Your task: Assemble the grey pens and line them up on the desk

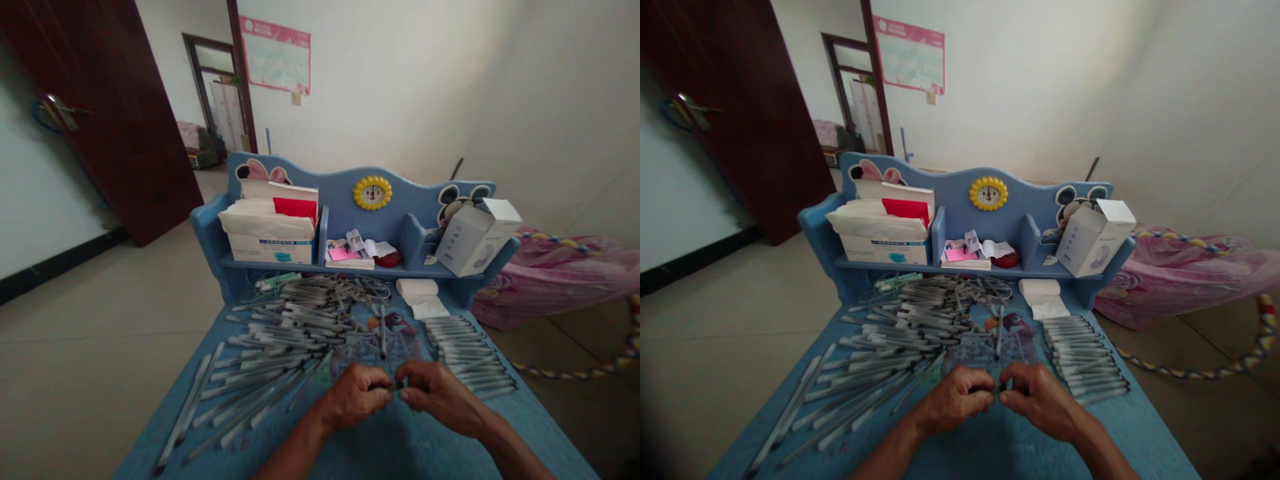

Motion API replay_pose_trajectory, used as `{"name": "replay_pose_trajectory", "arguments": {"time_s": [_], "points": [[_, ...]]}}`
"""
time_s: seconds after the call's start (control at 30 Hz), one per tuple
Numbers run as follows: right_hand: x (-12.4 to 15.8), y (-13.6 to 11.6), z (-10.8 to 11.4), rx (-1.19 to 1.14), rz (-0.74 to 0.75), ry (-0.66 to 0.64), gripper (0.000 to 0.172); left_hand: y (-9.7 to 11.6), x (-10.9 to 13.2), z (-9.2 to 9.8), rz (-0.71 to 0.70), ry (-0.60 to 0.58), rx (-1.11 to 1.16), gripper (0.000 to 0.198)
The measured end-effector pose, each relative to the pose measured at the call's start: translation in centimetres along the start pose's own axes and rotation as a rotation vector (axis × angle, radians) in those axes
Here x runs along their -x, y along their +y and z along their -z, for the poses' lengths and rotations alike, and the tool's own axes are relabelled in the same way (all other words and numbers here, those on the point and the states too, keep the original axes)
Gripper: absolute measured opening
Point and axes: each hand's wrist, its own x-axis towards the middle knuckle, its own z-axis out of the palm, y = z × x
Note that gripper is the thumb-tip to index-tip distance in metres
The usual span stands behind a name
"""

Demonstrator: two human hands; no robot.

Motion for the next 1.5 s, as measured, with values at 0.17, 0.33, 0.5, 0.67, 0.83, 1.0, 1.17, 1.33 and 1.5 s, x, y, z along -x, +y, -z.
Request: {"name": "replay_pose_trajectory", "arguments": {"time_s": [0.17, 0.33, 0.5, 0.67, 0.83, 1.0, 1.17, 1.33, 1.5], "points": [[-0.2, -0.3, -0.1, 0.091, 0.029, 0.061, 0.017, 0.2, 0.0, 0.1, -0.005, -0.013, 0.003, 0.010], [-0.2, -0.3, -0.1, 0.156, 0.035, 0.095, 0.021, -0.1, 0.0, -0.1, 0.019, 0.003, 0.018, 0.012], [-0.2, -0.4, -0.2, 0.183, 0.029, 0.124, 0.027, -0.3, 0.0, -0.2, 0.022, 0.006, 0.040, 0.010], [-0.2, -0.5, -0.2, 0.245, 0.014, 0.154, 0.018, -0.3, 0.0, -0.2, 0.008, 0.023, 0.034, 0.011], [0.0, -0.5, -0.3, 0.246, -0.009, 0.146, 0.033, -0.2, 0.0, -0.3, 0.009, 0.032, 0.043, 0.011], [0.1, -1.0, -0.4, 0.252, 0.012, 0.163, 0.014, -0.1, 0.0, -0.3, 0.007, 0.024, 0.040, 0.008], [0.3, -1.2, -0.4, 0.267, 0.000, 0.156, 0.022, 0.1, 0.0, -0.4, -0.030, 0.035, 0.030, 0.010], [0.3, -1.0, -0.7, 0.253, -0.008, 0.173, 0.023, 0.3, -0.1, -0.6, -0.058, 0.062, -0.055, 0.010], [-0.1, -0.1, -1.5, 0.215, -0.059, 0.218, 0.035, 0.0, -0.4, -1.1, -0.166, 0.165, -0.251, 0.014]]}}
